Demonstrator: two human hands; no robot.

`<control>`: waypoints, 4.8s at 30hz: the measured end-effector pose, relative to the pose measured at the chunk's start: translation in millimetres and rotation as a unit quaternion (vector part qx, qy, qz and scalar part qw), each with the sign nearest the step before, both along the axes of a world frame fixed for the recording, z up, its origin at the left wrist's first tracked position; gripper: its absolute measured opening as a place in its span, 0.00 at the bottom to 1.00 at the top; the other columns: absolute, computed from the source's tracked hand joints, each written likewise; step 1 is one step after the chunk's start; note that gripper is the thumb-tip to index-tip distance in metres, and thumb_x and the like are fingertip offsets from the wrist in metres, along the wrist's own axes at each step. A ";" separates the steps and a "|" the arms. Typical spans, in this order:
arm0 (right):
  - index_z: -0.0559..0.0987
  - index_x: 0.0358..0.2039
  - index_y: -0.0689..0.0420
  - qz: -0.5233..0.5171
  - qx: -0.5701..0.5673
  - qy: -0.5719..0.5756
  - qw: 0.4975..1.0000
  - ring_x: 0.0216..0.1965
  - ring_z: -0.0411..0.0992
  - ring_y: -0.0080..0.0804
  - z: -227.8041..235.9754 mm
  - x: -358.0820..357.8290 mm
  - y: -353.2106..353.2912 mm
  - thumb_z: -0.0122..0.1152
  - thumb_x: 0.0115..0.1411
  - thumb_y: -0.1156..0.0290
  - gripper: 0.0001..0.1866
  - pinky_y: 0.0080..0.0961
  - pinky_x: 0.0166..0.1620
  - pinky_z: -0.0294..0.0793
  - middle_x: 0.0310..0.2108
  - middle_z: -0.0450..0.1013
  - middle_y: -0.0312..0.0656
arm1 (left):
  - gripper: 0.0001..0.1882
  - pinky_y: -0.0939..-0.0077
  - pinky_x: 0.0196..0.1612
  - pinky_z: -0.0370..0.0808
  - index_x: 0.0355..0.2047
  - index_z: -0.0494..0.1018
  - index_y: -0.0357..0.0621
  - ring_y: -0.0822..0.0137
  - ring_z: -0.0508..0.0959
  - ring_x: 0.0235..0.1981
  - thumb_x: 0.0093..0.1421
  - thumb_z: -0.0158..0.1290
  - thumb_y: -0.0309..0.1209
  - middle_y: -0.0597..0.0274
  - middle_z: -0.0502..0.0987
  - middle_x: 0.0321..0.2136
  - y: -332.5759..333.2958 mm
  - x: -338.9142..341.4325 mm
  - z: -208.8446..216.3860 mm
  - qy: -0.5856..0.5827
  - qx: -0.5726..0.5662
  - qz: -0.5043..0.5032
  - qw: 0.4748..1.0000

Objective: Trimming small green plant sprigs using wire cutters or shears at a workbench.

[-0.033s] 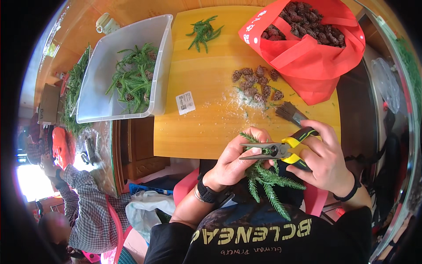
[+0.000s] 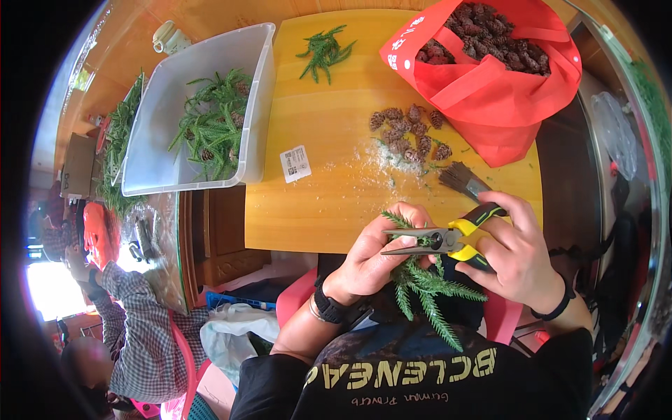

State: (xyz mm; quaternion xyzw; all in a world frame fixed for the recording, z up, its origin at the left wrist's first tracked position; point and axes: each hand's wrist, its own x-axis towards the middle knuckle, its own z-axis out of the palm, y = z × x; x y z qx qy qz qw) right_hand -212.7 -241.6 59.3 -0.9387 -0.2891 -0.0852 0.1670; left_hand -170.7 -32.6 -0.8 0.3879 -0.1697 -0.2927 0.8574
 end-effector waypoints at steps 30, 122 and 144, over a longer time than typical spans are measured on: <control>0.74 0.26 0.63 0.006 -0.108 -0.029 0.994 0.46 0.63 0.48 7.5 11.9 6.7 0.70 0.32 0.69 0.20 0.43 0.46 0.66 0.29 0.65 0.46 | 0.04 0.79 0.37 0.70 0.39 0.57 0.37 0.72 0.71 0.30 0.64 0.35 0.23 0.52 0.69 0.36 1.1 -3.2 7.9 -0.211 0.163 0.149 0.952; 0.74 0.27 0.65 -0.318 0.004 0.130 0.939 0.43 0.66 0.53 -77.0 -22.5 -102.0 0.58 0.54 0.65 0.14 0.41 0.47 0.64 0.28 0.71 0.54 | 0.07 0.76 0.30 0.62 0.36 0.60 0.46 0.67 0.64 0.28 0.61 0.44 0.32 0.60 0.62 0.28 -1.4 2.1 10.9 -0.012 -0.028 0.080 0.996; 0.74 0.26 0.58 -0.162 0.051 -0.007 0.985 0.34 0.69 0.42 -67.7 50.6 -34.2 0.61 0.49 0.69 0.07 0.35 0.38 0.69 0.26 0.69 0.42 | 0.21 0.60 0.46 0.68 0.48 0.68 0.46 0.50 0.69 0.43 0.51 0.49 0.24 0.51 0.69 0.40 -33.0 83.3 -39.0 -0.544 0.621 0.149 0.545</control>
